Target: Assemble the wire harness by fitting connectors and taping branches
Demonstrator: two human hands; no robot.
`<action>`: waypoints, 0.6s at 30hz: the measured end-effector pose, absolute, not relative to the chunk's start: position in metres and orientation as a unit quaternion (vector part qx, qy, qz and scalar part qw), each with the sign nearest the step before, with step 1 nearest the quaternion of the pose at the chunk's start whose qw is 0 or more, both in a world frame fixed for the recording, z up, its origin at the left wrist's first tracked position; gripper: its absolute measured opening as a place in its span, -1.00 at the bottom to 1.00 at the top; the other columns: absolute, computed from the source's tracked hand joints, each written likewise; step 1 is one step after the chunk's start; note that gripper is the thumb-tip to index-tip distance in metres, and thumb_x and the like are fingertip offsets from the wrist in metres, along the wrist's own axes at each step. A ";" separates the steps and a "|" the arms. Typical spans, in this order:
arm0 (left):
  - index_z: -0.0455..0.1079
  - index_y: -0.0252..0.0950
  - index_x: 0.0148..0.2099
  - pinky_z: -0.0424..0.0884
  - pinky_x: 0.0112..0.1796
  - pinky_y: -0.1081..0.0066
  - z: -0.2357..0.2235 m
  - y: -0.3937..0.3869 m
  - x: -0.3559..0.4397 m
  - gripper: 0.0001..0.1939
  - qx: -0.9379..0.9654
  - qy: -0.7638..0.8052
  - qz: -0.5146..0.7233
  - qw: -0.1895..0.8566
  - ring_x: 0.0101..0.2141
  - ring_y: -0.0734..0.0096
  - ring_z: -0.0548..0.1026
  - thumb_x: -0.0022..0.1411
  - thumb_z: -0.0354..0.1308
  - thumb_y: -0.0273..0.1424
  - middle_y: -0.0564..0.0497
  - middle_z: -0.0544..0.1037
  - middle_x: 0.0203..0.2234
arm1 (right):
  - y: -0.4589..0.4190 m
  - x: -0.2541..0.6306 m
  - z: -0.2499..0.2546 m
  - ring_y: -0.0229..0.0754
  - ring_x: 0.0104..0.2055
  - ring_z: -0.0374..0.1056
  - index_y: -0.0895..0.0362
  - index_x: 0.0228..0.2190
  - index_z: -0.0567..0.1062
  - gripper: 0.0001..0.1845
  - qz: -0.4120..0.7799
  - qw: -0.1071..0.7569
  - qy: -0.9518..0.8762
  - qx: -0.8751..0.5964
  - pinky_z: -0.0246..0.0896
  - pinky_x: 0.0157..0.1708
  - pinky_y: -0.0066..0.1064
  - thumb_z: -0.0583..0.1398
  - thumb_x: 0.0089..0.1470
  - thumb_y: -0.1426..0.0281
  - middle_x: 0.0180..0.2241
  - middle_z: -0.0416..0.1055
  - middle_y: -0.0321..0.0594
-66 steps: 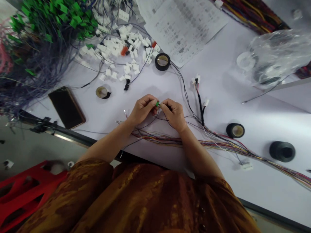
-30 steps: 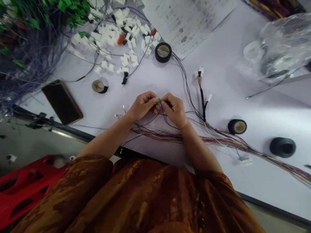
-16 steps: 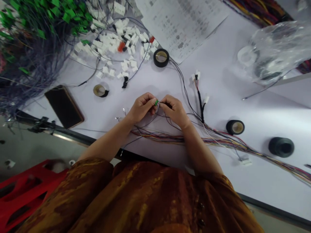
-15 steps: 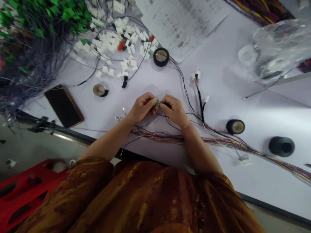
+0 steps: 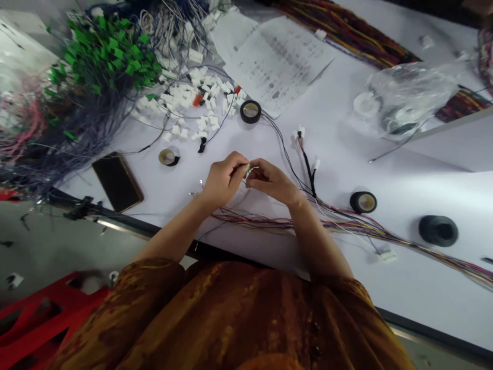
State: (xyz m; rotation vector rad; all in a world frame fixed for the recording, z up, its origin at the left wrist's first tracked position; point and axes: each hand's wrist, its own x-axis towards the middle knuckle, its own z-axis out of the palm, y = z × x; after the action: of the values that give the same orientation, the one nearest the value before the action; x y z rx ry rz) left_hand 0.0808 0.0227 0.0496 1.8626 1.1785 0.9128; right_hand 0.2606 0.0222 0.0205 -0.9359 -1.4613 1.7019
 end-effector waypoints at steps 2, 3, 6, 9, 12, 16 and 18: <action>0.40 -0.26 -0.21 0.30 -0.43 0.50 0.071 0.020 0.083 -0.93 0.777 0.436 0.344 0.297 -0.53 0.56 0.38 0.35 0.10 -0.42 0.10 0.48 -0.51 | 0.016 0.261 0.039 -0.37 -0.47 0.02 0.14 -0.27 0.38 -0.81 0.621 0.352 -0.589 -0.378 -0.02 -0.45 -0.48 0.21 0.14 0.28 -0.50 0.11 -0.44; 0.41 -0.26 -0.21 0.31 -0.42 0.50 0.080 0.020 0.084 -0.93 0.790 0.425 0.343 0.280 -0.52 0.57 0.39 0.34 0.10 -0.43 0.10 0.49 -0.50 | 0.012 0.263 0.047 -0.38 -0.49 -0.02 0.15 -0.30 0.40 -0.83 0.601 0.349 -0.604 -0.390 -0.04 -0.46 -0.47 0.17 0.18 0.28 -0.52 0.07 -0.45; 0.40 -0.27 -0.21 0.33 -0.45 0.54 0.102 0.020 0.083 -0.95 0.780 0.421 0.365 0.285 -0.55 0.61 0.41 0.34 0.11 -0.45 0.12 0.50 -0.53 | -0.007 0.279 0.065 -0.36 -0.53 0.00 0.17 -0.28 0.48 -0.74 0.523 0.320 -0.655 -0.442 -0.01 -0.45 -0.45 0.06 0.28 0.30 -0.58 0.10 -0.43; 0.38 -0.28 -0.25 0.37 -0.48 0.58 0.108 0.023 0.077 -0.94 0.723 0.446 0.405 0.338 -0.57 0.61 0.46 0.33 0.14 -0.44 0.12 0.52 -0.55 | -0.032 0.305 0.063 -0.28 -0.47 0.23 0.18 -0.16 0.54 -0.68 0.390 0.288 -0.689 -0.539 0.16 -0.34 -0.39 0.01 0.27 0.39 -0.54 0.33 -0.33; 0.37 -0.30 -0.27 0.40 -0.52 0.58 0.101 0.024 0.073 -0.90 0.663 0.461 0.427 0.407 -0.54 0.55 0.53 0.32 0.15 -0.40 0.07 0.55 -0.53 | -0.061 0.328 0.052 -0.07 -0.15 0.43 0.24 0.00 0.51 -0.55 0.249 0.281 -0.701 -0.606 0.28 -0.04 -0.20 -0.03 0.19 0.52 -0.18 0.55 -0.02; 0.36 -0.32 -0.33 0.36 -0.61 0.58 0.080 0.025 0.072 -0.86 0.578 0.473 0.442 0.497 -0.63 0.57 0.45 0.27 0.21 -0.39 0.06 0.53 -0.57 | -0.100 0.344 0.050 0.06 0.15 0.32 0.25 0.02 0.51 -0.55 0.163 0.359 -0.682 -0.616 0.19 0.17 -0.03 0.00 0.18 0.49 0.11 0.42 0.11; 0.36 -0.33 -0.36 0.29 -0.64 0.60 0.067 0.026 0.072 -0.84 0.518 0.478 0.454 0.545 -0.67 0.62 0.38 0.24 0.25 -0.40 0.08 0.49 -0.61 | -0.117 0.356 0.059 -0.04 -0.08 0.44 0.17 -0.07 0.56 -0.64 0.243 0.407 -0.625 -0.620 0.33 -0.02 -0.12 0.05 0.23 0.37 -0.16 0.52 -0.02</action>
State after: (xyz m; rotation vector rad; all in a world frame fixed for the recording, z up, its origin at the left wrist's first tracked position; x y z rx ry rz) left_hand 0.0715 0.0264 0.0673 1.2279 1.1350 1.0773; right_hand 0.3557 -0.1167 0.0586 -1.5631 -1.5753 0.6125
